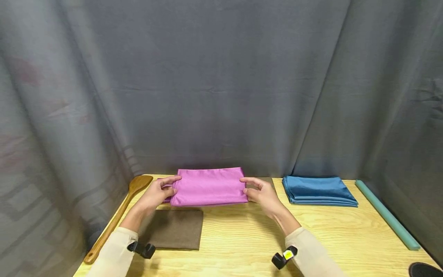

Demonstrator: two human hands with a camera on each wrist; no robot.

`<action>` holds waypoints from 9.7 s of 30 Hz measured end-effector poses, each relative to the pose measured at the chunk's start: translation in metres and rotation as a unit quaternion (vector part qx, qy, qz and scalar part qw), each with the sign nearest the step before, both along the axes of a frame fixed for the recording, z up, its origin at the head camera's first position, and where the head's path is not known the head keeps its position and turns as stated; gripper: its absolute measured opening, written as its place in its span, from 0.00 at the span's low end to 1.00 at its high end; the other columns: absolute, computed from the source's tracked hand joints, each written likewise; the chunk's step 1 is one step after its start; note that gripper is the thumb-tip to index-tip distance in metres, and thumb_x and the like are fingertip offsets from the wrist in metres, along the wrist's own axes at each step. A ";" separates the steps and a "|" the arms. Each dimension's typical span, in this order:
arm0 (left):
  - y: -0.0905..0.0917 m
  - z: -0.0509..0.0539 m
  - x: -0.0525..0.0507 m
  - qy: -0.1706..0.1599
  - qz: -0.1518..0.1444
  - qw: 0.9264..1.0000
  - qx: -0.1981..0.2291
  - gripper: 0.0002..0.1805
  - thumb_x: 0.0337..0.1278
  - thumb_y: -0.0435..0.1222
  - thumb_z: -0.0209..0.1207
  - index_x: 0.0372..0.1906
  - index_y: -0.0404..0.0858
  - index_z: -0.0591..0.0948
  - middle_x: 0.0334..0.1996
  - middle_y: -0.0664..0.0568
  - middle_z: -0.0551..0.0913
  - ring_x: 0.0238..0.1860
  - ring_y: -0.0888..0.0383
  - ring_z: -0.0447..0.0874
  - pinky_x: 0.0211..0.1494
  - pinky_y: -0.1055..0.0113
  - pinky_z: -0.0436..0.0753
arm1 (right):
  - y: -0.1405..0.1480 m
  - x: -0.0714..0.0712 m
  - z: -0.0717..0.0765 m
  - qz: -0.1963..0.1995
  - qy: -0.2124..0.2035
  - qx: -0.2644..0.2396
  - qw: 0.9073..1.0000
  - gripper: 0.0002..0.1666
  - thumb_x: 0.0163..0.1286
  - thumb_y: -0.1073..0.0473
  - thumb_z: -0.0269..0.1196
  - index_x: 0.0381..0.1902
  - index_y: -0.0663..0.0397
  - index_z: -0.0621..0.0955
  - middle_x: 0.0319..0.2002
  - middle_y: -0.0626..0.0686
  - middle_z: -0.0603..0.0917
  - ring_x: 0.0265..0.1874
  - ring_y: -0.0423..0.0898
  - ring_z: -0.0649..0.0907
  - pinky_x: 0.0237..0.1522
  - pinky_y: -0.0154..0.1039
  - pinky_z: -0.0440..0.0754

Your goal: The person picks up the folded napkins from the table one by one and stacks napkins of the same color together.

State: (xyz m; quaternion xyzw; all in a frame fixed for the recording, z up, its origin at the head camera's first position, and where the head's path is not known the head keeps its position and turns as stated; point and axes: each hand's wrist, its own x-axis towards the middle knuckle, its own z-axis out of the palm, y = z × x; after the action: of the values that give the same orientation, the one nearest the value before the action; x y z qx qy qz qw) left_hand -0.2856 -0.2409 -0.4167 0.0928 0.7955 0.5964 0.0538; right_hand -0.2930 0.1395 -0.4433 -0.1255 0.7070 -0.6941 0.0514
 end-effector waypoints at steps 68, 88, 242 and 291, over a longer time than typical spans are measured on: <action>-0.088 -0.063 -0.041 -0.054 0.086 0.994 -0.031 0.33 0.72 0.22 0.46 0.80 0.32 0.59 0.80 0.30 0.55 0.78 0.39 0.55 0.59 0.80 0.71 | -0.134 -0.054 -0.043 -0.036 -0.111 0.011 0.993 0.25 0.66 0.80 0.57 0.60 0.68 0.81 0.46 0.56 0.80 0.34 0.42 0.79 0.31 0.29 0.82; -0.083 -0.066 -0.034 -0.033 0.126 0.990 -0.059 0.30 0.73 0.22 0.45 0.78 0.29 0.63 0.78 0.29 0.60 0.76 0.40 0.60 0.54 0.82 0.68 | -0.141 -0.047 -0.040 -0.030 -0.060 0.011 0.998 0.29 0.63 0.78 0.52 0.64 0.78 0.74 0.53 0.72 0.81 0.42 0.47 0.80 0.46 0.39 0.87; -0.018 -0.021 0.069 0.003 0.064 0.998 -0.012 0.25 0.67 0.34 0.64 0.67 0.35 0.77 0.65 0.36 0.68 0.52 0.57 0.79 0.51 0.65 0.82 | -0.038 0.026 -0.012 0.042 -0.050 -0.003 0.998 0.26 0.71 0.70 0.58 0.66 0.64 0.77 0.55 0.57 0.78 0.44 0.43 0.74 0.42 0.35 0.78; 0.144 -0.073 -0.054 -0.006 0.042 0.989 0.142 0.33 0.60 0.19 0.50 0.73 0.31 0.72 0.73 0.34 0.64 0.66 0.46 0.64 0.64 0.64 0.70 | 0.075 -0.027 -0.041 -0.130 -0.097 -0.096 0.982 0.31 0.75 0.72 0.53 0.75 0.63 0.68 0.54 0.41 0.75 0.40 0.35 0.72 0.45 0.32 0.72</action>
State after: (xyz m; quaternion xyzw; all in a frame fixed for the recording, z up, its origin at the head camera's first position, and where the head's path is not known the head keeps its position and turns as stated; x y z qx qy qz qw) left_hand -0.3395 -0.0973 -0.4894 0.0624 0.7055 0.7057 0.0194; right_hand -0.3201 0.2148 -0.4840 0.0307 0.6389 -0.7685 0.0170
